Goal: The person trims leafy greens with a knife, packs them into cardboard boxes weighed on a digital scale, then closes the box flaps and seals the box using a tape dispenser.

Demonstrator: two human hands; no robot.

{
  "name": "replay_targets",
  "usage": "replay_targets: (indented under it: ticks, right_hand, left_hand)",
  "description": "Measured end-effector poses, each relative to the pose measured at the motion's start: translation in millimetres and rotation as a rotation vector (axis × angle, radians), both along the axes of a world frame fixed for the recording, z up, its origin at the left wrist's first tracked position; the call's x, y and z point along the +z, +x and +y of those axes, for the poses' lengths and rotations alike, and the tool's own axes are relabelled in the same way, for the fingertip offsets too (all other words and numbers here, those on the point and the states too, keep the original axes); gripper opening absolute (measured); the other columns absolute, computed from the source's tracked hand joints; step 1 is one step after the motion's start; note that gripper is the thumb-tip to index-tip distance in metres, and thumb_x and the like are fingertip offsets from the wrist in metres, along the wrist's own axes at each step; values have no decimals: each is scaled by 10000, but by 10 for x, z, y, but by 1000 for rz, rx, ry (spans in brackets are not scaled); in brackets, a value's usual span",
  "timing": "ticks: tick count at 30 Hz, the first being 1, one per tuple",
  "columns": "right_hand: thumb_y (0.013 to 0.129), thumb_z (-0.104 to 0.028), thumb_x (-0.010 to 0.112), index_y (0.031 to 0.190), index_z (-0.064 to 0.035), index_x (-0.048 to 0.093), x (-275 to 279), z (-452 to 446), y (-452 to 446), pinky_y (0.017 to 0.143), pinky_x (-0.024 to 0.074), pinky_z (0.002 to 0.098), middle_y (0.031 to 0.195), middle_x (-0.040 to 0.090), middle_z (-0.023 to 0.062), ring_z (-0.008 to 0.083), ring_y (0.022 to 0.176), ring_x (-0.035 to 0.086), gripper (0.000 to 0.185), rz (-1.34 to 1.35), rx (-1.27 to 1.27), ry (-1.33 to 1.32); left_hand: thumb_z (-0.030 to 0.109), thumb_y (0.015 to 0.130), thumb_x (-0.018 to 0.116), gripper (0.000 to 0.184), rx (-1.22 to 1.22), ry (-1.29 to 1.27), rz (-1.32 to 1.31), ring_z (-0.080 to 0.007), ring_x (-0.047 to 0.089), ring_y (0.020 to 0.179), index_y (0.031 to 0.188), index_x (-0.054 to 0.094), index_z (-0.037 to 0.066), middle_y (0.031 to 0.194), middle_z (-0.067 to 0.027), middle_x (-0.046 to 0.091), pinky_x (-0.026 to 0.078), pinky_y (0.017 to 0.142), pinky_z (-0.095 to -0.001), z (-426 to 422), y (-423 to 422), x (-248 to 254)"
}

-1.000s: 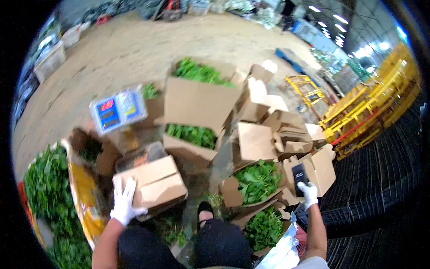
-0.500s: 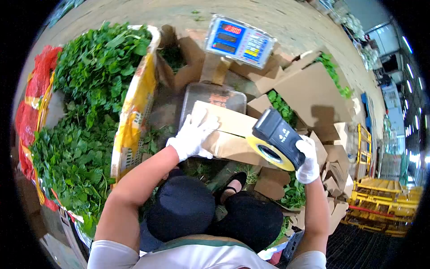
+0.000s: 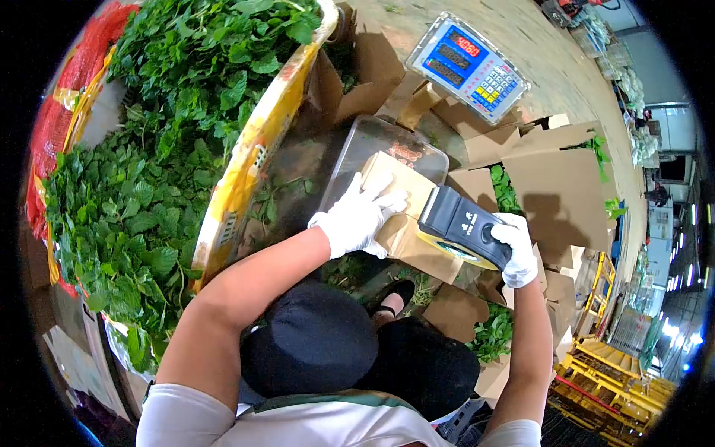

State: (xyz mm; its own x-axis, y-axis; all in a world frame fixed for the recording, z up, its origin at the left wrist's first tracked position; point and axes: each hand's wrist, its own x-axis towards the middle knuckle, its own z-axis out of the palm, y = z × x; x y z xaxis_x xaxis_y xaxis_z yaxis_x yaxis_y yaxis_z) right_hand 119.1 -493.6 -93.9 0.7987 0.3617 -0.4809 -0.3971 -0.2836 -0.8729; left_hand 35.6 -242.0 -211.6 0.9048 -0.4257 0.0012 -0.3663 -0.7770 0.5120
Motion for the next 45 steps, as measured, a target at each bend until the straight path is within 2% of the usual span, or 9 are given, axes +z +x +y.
replay_targets:
  ticks: [4, 6, 10, 12, 22, 27, 34, 40, 45]
  right_hand:
    - [658, -149, 595, 826, 32, 616, -46, -39, 42, 579, 435, 212, 716, 599, 23, 85, 608, 533, 248, -46, 41, -40]
    - [653, -166, 592, 819, 31, 613, -66, -49, 31, 570, 429, 207, 715, 599, 20, 85, 604, 531, 259, -45, 63, -24]
    - [656, -161, 593, 801, 19, 609, 2, 38, -57, 574, 422, 207, 708, 594, 13, 81, 603, 522, 232, -61, 64, -59]
    - [658, -159, 596, 794, 13, 609, 16, 34, -86, 567, 415, 206, 702, 592, 11, 78, 599, 516, 220, -70, 66, -74]
    - [654, -154, 631, 787, 5, 619, -111, -115, -32, 554, 416, 209, 693, 599, 8, 72, 598, 523, 208, -78, 87, -42]
    - [603, -104, 582, 911, 97, 583, -191, -319, 30, 640, 502, 272, 795, 632, 120, 168, 664, 607, 367, -9, -60, 165]
    - [579, -258, 693, 818, 78, 560, -359, -476, 124, 566, 491, 249, 724, 625, 99, 150, 591, 593, 433, -13, -182, 255]
    - [583, -293, 714, 822, 74, 557, -400, -554, 197, 577, 502, 255, 752, 634, 111, 160, 587, 602, 465, 27, -155, 255]
    - [577, -308, 724, 872, 94, 563, -362, -481, 188, 612, 515, 271, 789, 640, 128, 172, 627, 620, 524, 55, -181, 273]
  left_hand:
    - [416, 615, 712, 696, 104, -146, 57, -249, 196, 1307, 1199, 494, 107, 1358, -28, 346, 126, 1036, -552, -25, -34, 75]
    - [358, 697, 667, 543, 164, -135, -24, -254, 364, 1214, 1159, 528, 108, 1260, -59, 459, 266, 994, -502, -46, -90, 130]
    - [330, 832, 535, 304, 540, -926, -2, -160, 566, 842, 1014, 612, 99, 900, -69, 623, 454, 717, -304, -208, -109, 174]
    - [365, 867, 486, 325, 513, -1485, 556, -120, 535, 793, 921, 645, 87, 839, -23, 627, 430, 696, -264, -248, -63, 261]
    - [409, 885, 439, 435, 606, -1694, 941, -128, 553, 686, 887, 636, 21, 807, -49, 627, 416, 638, -249, -28, 67, 474]
    - [357, 868, 491, 317, 829, -1554, 511, -121, 556, 699, 946, 581, 63, 889, -35, 598, 429, 627, -234, 21, 143, 253]
    - [162, 809, 594, 316, 412, -1733, 527, -135, 557, 848, 1088, 526, 28, 993, -61, 584, 455, 763, -279, -308, -8, -15]
    - [251, 690, 713, 526, 377, -1040, -84, -245, 511, 1014, 1130, 509, 48, 1094, -106, 533, 393, 894, -340, -549, 23, 45]
    - [339, 684, 696, 494, 342, -936, -153, -285, 496, 996, 1044, 532, 43, 1034, -115, 536, 391, 873, -357, -605, 195, 260]
